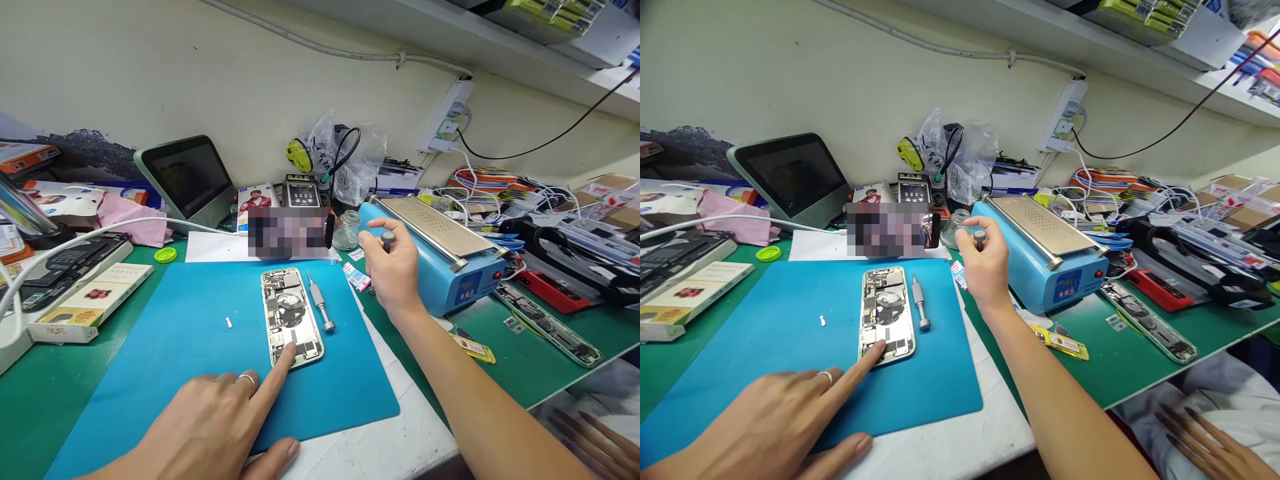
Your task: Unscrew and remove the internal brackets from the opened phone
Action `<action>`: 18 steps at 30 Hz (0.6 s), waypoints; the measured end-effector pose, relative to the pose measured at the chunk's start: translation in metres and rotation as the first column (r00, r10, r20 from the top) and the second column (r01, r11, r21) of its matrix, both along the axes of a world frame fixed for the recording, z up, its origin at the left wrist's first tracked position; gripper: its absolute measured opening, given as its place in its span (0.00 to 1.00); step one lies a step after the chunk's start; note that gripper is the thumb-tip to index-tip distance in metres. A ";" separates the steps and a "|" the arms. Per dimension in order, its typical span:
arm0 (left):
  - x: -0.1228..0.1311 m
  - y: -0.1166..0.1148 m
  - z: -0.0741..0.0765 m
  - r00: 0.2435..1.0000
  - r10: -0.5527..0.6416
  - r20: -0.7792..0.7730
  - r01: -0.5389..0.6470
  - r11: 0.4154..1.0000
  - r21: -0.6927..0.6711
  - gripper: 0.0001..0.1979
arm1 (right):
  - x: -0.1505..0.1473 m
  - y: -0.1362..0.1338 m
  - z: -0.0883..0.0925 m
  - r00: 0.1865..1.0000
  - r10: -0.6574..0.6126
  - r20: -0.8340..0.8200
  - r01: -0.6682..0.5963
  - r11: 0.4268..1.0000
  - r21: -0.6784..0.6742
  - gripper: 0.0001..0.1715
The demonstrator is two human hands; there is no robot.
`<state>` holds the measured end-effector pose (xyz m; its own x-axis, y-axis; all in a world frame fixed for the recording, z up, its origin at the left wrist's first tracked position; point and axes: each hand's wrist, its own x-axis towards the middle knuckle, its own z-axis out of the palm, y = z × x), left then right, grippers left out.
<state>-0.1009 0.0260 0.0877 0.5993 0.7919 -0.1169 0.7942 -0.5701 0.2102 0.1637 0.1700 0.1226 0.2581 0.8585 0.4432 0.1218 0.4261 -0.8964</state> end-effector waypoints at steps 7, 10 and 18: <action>0.004 0.002 0.006 1.000 -0.004 -0.014 0.004 1.000 -0.009 0.35 | 0.000 -0.002 0.001 0.998 0.060 -0.019 -0.060 0.998 0.007 0.21; 0.008 0.004 0.008 0.993 -0.028 -0.115 0.019 0.997 -0.079 0.36 | -0.001 -0.004 0.003 0.992 0.121 -0.047 -0.120 0.993 0.018 0.27; 0.001 0.002 -0.004 1.000 -0.024 -0.009 0.024 1.000 0.005 0.35 | 0.001 -0.001 0.003 0.999 0.006 -0.035 -0.005 0.999 0.053 0.12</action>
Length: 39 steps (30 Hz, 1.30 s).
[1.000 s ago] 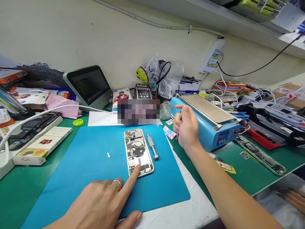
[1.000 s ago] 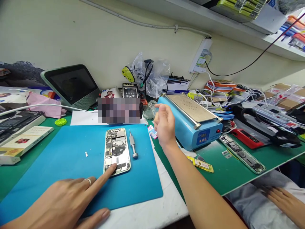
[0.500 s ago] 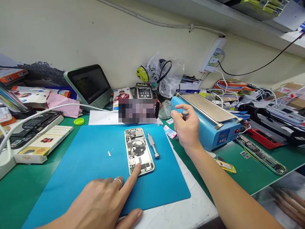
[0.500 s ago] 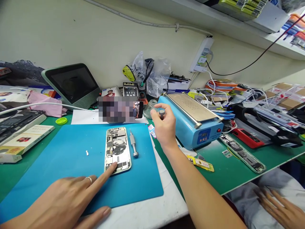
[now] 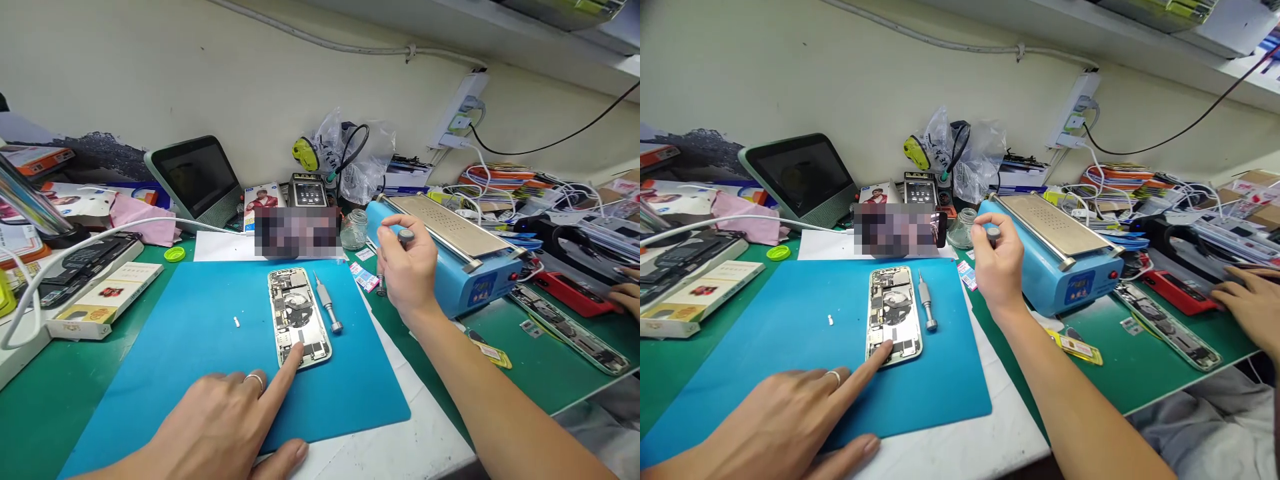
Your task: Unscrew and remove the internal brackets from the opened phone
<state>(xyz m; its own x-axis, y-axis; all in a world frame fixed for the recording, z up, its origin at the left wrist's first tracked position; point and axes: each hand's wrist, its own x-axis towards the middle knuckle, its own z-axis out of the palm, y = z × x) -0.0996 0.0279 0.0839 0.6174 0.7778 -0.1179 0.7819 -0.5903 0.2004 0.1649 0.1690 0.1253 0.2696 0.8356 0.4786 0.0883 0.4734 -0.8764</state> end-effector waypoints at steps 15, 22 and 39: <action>0.011 0.007 0.021 0.987 -0.031 -0.161 0.011 0.992 -0.123 0.36 | -0.003 -0.003 -0.003 0.996 0.009 0.088 -0.006 0.999 -0.039 0.13; 0.011 0.007 0.020 0.985 -0.029 -0.172 0.007 0.992 -0.127 0.36 | -0.005 -0.003 -0.004 0.994 0.026 0.106 -0.022 0.999 -0.037 0.10; 0.018 0.010 0.035 0.972 -0.074 -0.222 0.036 0.985 -0.169 0.41 | -0.006 0.002 -0.006 0.997 0.067 0.028 -0.066 0.998 -0.024 0.10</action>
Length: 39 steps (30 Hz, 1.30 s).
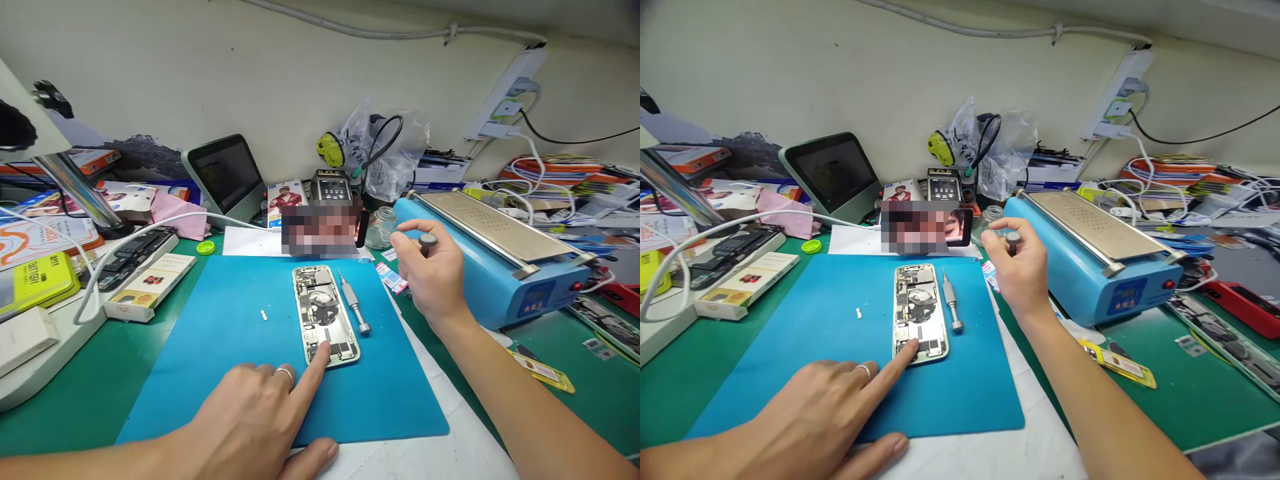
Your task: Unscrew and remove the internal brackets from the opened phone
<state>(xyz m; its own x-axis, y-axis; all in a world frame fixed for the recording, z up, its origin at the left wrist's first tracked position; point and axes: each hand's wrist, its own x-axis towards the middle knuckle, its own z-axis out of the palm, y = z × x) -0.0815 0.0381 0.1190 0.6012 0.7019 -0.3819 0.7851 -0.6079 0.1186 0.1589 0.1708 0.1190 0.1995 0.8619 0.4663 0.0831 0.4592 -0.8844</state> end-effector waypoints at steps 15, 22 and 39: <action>-0.018 -0.007 -0.042 0.987 -0.080 0.142 0.046 0.972 0.231 0.40 | -0.003 -0.001 0.014 0.901 0.173 -0.398 -0.291 0.921 -0.259 0.12; -0.020 -0.004 -0.047 0.983 -0.103 0.155 0.060 0.964 0.259 0.37 | -0.008 -0.006 0.007 0.910 0.254 -0.328 -0.323 0.930 -0.175 0.12; -0.017 -0.003 -0.050 0.985 -0.108 0.133 0.072 0.966 0.250 0.41 | -0.006 -0.009 -0.002 0.892 0.436 -0.119 -0.452 0.871 -0.195 0.19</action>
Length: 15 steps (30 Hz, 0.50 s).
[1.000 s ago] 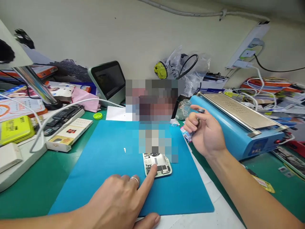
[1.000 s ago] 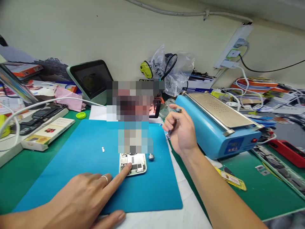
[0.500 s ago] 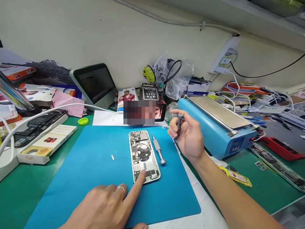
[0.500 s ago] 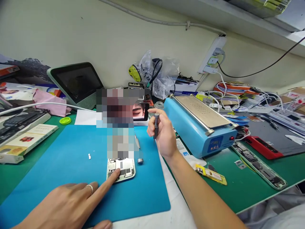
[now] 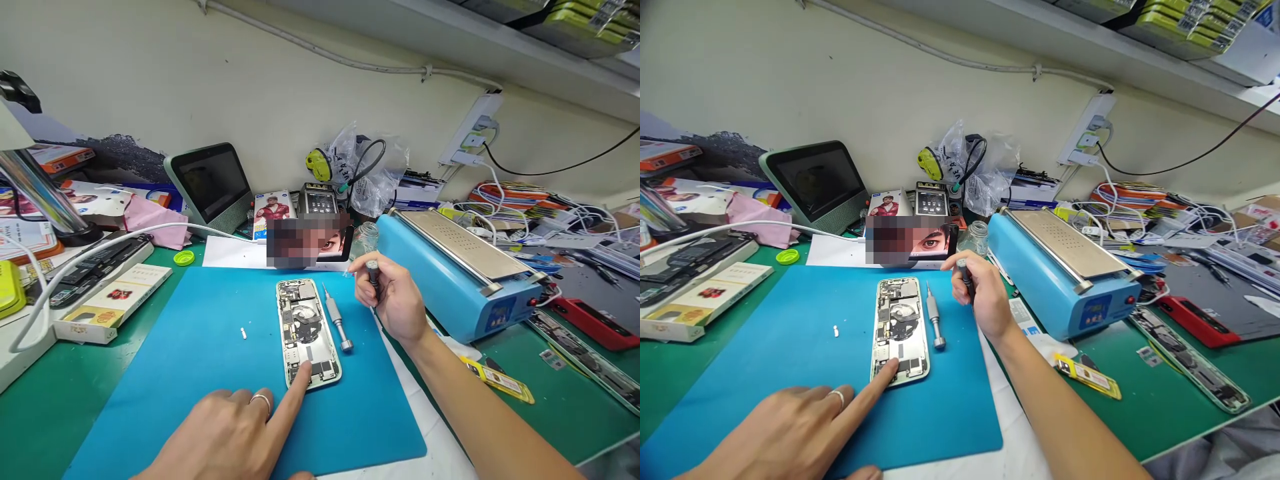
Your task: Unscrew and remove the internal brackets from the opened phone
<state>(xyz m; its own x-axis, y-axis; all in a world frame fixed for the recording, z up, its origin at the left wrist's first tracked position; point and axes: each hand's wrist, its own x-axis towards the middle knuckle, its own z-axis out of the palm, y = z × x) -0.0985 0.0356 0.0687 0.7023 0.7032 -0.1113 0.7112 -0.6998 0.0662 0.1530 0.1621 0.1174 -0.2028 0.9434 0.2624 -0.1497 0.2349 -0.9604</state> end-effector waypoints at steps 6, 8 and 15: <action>0.000 0.001 -0.001 1.000 -0.005 0.001 0.005 1.000 0.028 0.40 | 0.000 -0.003 0.002 1.000 0.013 0.010 -0.014 1.000 0.027 0.17; 0.000 0.001 -0.001 1.000 -0.017 0.001 0.017 0.999 0.036 0.39 | 0.000 -0.005 0.004 0.999 0.031 0.016 -0.031 0.999 0.037 0.22; 0.002 0.002 -0.002 0.999 -0.032 -0.008 0.033 0.995 0.092 0.39 | 0.002 -0.009 0.007 0.996 0.065 0.055 -0.068 0.996 0.057 0.25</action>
<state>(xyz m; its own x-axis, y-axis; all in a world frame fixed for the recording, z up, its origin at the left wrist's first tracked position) -0.0968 0.0372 0.0667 0.7244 0.6874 -0.0519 0.6882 -0.7255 -0.0036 0.1549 0.1531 0.1245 -0.2799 0.9106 0.3041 -0.1159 0.2824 -0.9523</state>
